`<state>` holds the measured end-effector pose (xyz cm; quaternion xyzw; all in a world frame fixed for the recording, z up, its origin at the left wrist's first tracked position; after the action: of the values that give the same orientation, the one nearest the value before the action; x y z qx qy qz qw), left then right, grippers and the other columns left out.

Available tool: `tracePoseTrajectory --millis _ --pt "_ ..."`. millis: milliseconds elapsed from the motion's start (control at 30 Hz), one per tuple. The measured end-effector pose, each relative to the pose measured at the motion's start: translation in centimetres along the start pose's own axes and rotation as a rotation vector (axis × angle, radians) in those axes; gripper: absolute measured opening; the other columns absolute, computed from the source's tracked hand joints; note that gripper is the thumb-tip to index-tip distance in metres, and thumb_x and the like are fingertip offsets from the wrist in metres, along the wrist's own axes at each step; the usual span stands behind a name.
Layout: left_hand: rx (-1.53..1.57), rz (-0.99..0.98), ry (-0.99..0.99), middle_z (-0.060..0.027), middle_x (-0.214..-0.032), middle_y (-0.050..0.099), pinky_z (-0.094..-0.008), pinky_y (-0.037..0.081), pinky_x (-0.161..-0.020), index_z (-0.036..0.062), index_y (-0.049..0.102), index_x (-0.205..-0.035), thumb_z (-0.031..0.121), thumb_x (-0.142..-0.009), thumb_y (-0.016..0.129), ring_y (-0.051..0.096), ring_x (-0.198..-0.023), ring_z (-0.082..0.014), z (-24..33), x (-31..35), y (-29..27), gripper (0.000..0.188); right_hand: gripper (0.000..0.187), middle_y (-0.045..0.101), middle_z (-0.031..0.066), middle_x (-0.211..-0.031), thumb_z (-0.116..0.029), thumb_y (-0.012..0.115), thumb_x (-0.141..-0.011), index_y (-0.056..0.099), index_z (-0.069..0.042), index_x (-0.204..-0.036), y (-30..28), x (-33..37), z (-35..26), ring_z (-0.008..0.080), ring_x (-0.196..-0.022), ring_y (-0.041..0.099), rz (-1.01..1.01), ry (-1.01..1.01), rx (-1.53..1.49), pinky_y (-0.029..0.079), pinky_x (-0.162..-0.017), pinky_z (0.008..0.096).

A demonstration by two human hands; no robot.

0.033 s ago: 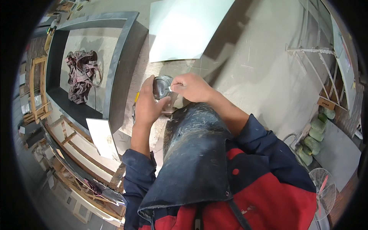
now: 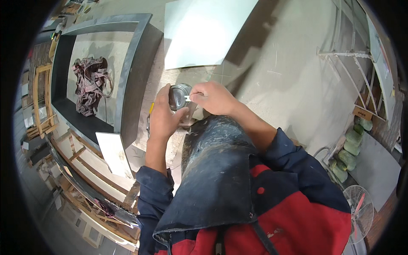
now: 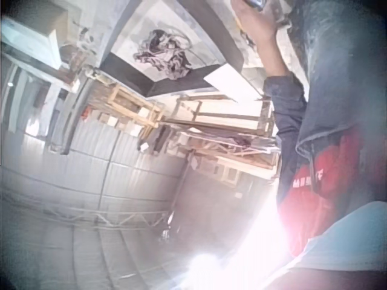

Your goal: The person retrieves a small rectangular tile and a yellow spatula, then scoops adhesive from a metal can and spreads it onto the tile surface. The person continues to apply and smooth the adhesive on the tile while standing at a workbench.

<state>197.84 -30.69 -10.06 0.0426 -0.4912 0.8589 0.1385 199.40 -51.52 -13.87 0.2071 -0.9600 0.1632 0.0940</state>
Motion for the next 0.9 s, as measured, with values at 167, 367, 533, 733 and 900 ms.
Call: tracePoseTrajectory --millis 167,367,533,733,900 --pt "-0.026 0.059 -0.109 -0.0256 -0.136 0.059 -0.0449 0.05 -0.103 -0.0051 0.046 -0.147 0.025 -0.074 0.091 0.06 -0.123 -0.0408 1.0 0.6 0.2 0.092 0.024 0.073 0.0183 -0.093 -0.023 0.065 -0.097 0.073 -0.001 -0.102 -1.5 3.3 -1.2 0.0314 -0.089 0.07 0.126 0.059 -0.139 0.053 -0.082 0.0397" --pt "-0.012 0.072 -0.145 -0.0268 -0.137 0.052 -0.0479 0.049 -0.103 -0.0043 0.04 -0.151 0.023 -0.074 0.091 0.057 -0.125 -0.0434 1.1 1.4 0.5 0.097 0.026 0.072 0.0214 -0.093 -0.026 0.062 -0.096 0.071 -0.002 -0.1 0.8 4.1 -1.0 0.0426 -0.09 0.069 0.166 0.103 -0.212 0.054 -0.08 0.0476" --pt "-0.07 0.044 -0.01 -0.0254 -0.138 0.051 -0.0484 0.049 -0.104 -0.0015 0.039 -0.153 0.021 -0.074 0.09 0.056 -0.125 -0.0432 -0.5 1.6 0.4 0.097 0.026 0.072 0.0234 -0.092 -0.023 0.061 -0.097 0.071 0.0 -0.103 2.5 3.9 -1.2 0.0435 -0.089 0.069 0.219 0.056 -0.131 0.054 -0.08 0.049" --pt "-0.12 0.07 -0.062 -0.0239 -0.132 0.055 -0.0481 0.051 -0.1 -0.0012 0.046 -0.148 0.026 -0.074 0.091 0.059 -0.121 -0.0427 0.2 1.5 0.4 0.091 0.026 0.072 0.0256 -0.096 -0.019 0.061 -0.097 0.071 0.002 -0.109 3.6 3.4 -2.4 0.0441 -0.091 0.07 0.176 0.092 0.05 0.055 -0.08 0.0485" --pt "-0.119 0.073 -0.062 -0.0235 -0.13 0.057 -0.0479 0.053 -0.096 -0.0026 0.047 -0.146 0.028 -0.073 0.091 0.062 -0.115 -0.0426 0.2 1.4 0.3 0.091 0.023 0.072 0.0244 -0.092 -0.021 0.06 -0.096 0.07 -0.001 -0.101 4.1 3.5 -1.3 0.0452 -0.088 0.069 0.278 0.039 -0.056 0.054 -0.08 0.0521"
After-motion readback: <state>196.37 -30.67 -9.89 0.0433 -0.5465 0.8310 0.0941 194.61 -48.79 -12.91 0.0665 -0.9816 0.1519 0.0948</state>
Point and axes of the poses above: each hand's wrist, its own x-axis away from the middle knuckle, its own y-axis out of the palm, z = x × y, the point moved 1 cm from there along -x, towards the middle knuckle
